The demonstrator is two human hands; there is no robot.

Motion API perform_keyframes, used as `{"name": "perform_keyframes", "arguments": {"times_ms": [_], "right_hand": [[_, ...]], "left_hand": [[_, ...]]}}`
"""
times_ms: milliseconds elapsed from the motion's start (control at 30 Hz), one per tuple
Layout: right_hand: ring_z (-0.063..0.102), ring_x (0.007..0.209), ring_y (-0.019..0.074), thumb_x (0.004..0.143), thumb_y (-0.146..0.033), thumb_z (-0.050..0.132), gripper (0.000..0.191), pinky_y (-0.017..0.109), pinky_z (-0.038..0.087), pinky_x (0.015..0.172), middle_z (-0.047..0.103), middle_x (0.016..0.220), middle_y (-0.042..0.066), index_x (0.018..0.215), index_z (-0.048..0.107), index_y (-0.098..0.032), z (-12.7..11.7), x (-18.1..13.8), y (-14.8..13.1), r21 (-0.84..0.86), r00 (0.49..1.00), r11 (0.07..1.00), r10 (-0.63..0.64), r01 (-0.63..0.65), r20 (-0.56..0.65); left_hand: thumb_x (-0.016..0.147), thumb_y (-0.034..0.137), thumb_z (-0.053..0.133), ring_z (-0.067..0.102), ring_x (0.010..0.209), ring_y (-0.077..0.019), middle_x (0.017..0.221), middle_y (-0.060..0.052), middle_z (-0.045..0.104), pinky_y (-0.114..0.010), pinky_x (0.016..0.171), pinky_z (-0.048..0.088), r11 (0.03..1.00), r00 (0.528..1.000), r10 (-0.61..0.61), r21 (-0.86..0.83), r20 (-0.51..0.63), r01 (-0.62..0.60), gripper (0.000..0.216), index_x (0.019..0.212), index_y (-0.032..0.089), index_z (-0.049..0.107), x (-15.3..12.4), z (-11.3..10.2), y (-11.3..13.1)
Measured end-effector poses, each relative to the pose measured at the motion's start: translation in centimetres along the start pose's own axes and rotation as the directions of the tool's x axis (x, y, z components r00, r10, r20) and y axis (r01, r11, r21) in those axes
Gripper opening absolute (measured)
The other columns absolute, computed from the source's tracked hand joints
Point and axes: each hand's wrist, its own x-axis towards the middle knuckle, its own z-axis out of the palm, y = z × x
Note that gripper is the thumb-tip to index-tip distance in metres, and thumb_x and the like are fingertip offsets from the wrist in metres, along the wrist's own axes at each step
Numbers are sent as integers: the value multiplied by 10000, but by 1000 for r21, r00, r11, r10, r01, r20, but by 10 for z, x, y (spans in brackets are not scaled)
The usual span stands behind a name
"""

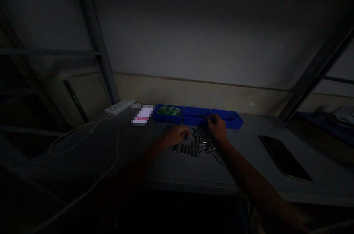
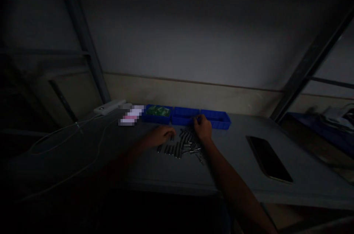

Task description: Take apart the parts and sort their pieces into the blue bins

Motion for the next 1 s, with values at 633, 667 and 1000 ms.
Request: {"name": "perform_keyframes", "arguments": {"times_ms": [633,667,1000], "right_hand": [[535,640,135,865,-411,378,350,238,349,588,611,714,33,796,602,-151,-1,-16,-31,227,893,956,-261,186,368],[527,632,130,875,-410,359,366,234,342,577,595,688,24,763,592,-150,0,-19,-36,255,866,945,-297,205,402],[481,579,104,849,-339,429,215,213,330,536,515,634,-25,822,542,-159,5,-28,-42,371,838,916,-320,154,443]], "left_hand": [[738,155,564,533,778,-149,836,-19,573,-285,737,426,999,962,44,-16,-269,-50,133,868,178,554,4,-1,4],[735,152,562,532,783,-149,845,-20,572,-287,740,429,998,956,53,-21,-287,-62,147,879,177,547,4,-1,5],[788,309,495,551,778,-152,815,-28,605,-276,723,425,983,957,-88,-179,-277,39,177,863,163,563,5,-2,9]]}}
